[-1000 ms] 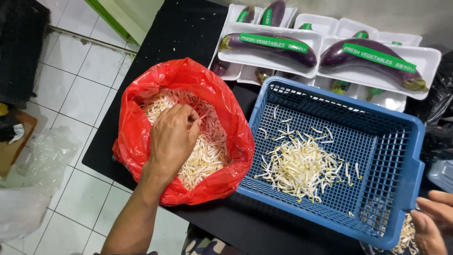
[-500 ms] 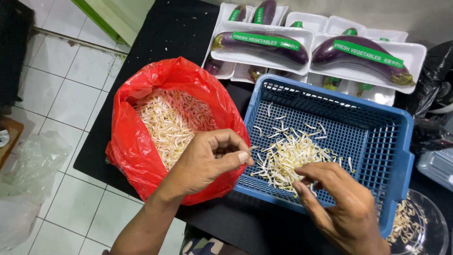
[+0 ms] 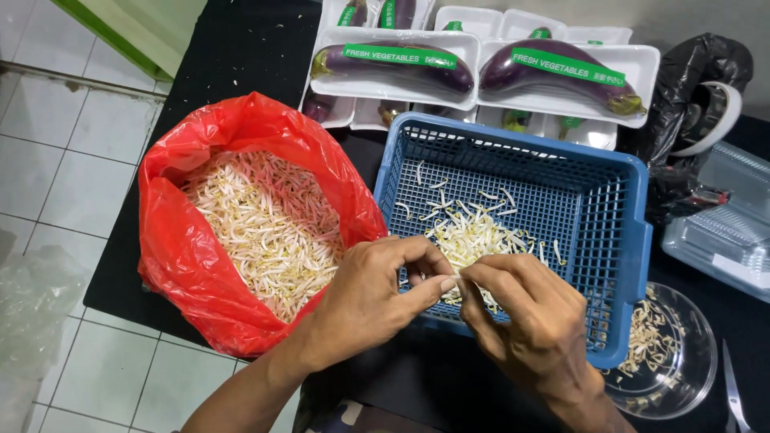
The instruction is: Manually cleaning bean sprouts by removing the root ends and sorting them into a plastic basket.
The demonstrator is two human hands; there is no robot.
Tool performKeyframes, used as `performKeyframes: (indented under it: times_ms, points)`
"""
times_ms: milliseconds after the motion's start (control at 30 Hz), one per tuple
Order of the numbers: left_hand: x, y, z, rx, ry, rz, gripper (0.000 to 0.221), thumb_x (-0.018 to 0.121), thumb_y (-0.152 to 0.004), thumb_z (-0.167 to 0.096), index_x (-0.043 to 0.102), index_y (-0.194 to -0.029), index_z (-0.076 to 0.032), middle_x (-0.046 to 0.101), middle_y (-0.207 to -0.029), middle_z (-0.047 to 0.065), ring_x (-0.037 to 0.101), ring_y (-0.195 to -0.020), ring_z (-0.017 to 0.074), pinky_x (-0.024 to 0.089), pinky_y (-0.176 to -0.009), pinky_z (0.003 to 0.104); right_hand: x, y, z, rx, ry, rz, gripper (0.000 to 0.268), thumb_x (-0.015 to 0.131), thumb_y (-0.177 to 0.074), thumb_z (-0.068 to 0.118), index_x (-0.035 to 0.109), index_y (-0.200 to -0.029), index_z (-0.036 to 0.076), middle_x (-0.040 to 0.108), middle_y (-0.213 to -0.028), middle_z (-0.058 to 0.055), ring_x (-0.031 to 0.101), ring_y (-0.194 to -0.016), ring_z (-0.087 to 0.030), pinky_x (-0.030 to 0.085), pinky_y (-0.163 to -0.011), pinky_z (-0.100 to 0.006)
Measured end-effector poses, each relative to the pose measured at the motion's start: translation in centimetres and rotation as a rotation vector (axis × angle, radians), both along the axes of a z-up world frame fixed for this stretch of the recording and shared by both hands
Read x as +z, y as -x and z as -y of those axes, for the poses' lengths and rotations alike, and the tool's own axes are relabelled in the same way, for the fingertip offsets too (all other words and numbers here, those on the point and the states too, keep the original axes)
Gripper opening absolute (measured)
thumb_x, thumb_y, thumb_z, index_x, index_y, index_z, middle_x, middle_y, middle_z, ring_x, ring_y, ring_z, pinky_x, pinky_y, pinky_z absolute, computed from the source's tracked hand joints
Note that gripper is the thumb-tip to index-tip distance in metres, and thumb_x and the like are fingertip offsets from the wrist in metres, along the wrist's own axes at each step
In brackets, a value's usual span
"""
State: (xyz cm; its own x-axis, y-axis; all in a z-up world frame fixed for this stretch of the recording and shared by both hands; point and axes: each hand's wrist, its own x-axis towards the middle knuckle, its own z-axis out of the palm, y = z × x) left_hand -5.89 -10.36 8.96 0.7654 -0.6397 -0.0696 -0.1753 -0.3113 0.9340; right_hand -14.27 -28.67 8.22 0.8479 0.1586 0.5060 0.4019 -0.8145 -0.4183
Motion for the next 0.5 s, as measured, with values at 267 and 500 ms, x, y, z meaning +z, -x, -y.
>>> performKeyframes:
  times_ms: [267, 500]
  points:
    - [-0.6, 0.3, 0.5, -0.046, -0.021, 0.21, 0.006, 0.073, -0.089, -0.026, 0.074, -0.094, -0.022, 0.075, -0.084, -0.008, 0.068, -0.079, 0.0139, 0.052, -0.076, 0.031, 0.1, 0.7, 0.2, -0.005, -0.105, -0.038, 0.01, 0.074, -0.088, 0.002, 0.067, -0.095, 0.003, 0.071, -0.089, -0.01, 0.069, -0.075, -0.019, 0.056, -0.069, -0.028]
    - [-1.5, 0.5, 2.0, -0.247, -0.006, 0.221, 0.012, 0.065, -0.089, -0.028, 0.073, -0.09, -0.02, 0.074, -0.085, -0.004, 0.068, -0.084, 0.0177, 0.051, -0.078, 0.037, -0.5, 3.5, 1.8, -0.013, -0.393, -0.235, 0.003, 0.07, -0.088, 0.007, 0.068, -0.086, 0.006, 0.07, -0.077, -0.005, 0.068, -0.068, -0.013, 0.055, -0.068, -0.024]
